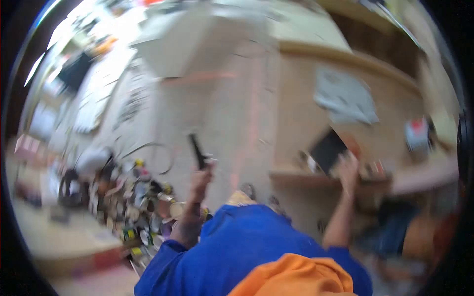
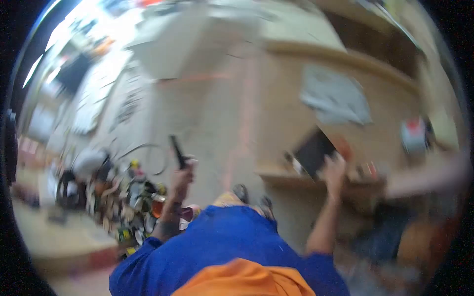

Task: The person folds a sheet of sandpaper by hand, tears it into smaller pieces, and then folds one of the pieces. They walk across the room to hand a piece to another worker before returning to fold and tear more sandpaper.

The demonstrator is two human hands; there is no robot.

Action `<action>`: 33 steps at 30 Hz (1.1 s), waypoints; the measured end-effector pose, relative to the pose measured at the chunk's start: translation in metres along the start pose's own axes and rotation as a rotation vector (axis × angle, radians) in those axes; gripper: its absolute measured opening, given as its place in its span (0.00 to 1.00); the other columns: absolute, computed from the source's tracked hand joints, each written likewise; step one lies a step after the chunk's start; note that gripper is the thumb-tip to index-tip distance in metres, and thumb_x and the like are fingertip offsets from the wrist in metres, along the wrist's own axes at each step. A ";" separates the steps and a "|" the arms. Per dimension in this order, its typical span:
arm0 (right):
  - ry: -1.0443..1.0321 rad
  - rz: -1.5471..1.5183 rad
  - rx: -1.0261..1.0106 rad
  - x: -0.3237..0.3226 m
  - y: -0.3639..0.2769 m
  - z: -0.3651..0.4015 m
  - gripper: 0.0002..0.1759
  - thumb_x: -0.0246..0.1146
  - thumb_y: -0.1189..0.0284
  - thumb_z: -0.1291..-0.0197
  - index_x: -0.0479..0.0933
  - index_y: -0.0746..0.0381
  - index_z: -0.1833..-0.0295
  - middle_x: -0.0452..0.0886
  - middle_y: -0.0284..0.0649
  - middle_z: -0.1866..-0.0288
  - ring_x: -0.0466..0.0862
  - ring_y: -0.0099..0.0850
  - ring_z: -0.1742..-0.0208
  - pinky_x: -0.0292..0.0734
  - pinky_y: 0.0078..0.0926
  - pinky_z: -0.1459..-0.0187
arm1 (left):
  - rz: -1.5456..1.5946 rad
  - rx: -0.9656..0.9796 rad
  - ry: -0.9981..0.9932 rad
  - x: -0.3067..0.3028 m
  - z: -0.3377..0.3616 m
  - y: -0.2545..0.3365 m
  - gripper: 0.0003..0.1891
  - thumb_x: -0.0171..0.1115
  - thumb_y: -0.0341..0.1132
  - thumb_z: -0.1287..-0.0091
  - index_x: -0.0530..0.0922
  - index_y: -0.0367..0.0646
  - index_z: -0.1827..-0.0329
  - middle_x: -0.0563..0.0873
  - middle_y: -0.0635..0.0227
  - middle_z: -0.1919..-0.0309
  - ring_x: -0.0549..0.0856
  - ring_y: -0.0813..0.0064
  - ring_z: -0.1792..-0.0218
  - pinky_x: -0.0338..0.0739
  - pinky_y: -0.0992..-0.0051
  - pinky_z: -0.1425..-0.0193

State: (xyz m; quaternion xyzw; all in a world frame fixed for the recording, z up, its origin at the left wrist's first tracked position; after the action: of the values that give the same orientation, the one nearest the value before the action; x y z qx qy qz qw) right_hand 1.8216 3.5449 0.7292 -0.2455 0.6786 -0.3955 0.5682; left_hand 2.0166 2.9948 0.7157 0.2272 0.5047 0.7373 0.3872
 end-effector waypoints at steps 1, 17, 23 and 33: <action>-0.323 -0.211 -0.023 0.027 0.007 -0.023 0.27 0.68 0.73 0.35 0.72 0.69 0.33 0.72 0.55 0.31 0.74 0.45 0.32 0.69 0.44 0.30 | -0.013 0.027 -0.023 -0.006 -0.002 0.001 0.14 0.71 0.43 0.30 0.81 0.50 0.46 0.75 0.83 0.76 0.70 0.89 0.80 0.63 0.82 0.78; -0.141 0.710 -0.295 0.043 -0.011 -0.176 0.19 0.70 0.65 0.37 0.80 0.67 0.47 0.84 0.51 0.50 0.83 0.47 0.51 0.76 0.41 0.46 | 0.273 0.065 0.189 -0.151 -0.056 0.048 0.20 0.72 0.41 0.31 0.78 0.41 0.42 0.73 0.83 0.76 0.71 0.89 0.79 0.64 0.82 0.77; 0.033 0.573 -0.467 0.113 -0.343 -0.082 0.19 0.70 0.62 0.38 0.86 0.65 0.49 0.87 0.55 0.57 0.85 0.52 0.57 0.76 0.47 0.52 | 0.337 0.125 0.281 -0.267 -0.180 0.082 0.18 0.73 0.40 0.32 0.78 0.43 0.45 0.73 0.83 0.74 0.71 0.89 0.77 0.67 0.82 0.74; -0.092 0.302 -0.710 0.428 -0.529 -0.092 0.14 0.62 0.68 0.29 0.76 0.72 0.53 0.82 0.50 0.62 0.77 0.43 0.62 0.73 0.38 0.52 | 0.468 0.164 0.457 -0.446 -0.313 0.126 0.13 0.71 0.35 0.31 0.79 0.44 0.47 0.75 0.82 0.76 0.72 0.90 0.80 0.65 0.83 0.78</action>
State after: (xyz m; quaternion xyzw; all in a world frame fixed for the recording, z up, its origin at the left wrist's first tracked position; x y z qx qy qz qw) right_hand 1.5714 2.9344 0.9176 -0.3417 0.7755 -0.0366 0.5296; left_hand 2.0126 2.4363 0.7352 0.1962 0.5703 0.7951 0.0644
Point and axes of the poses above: each hand's wrist, its own z-axis away from the middle knuckle, its own x-axis out of the palm, y = z × x, the point moved 9 cm from there along -z, towards the middle knuckle
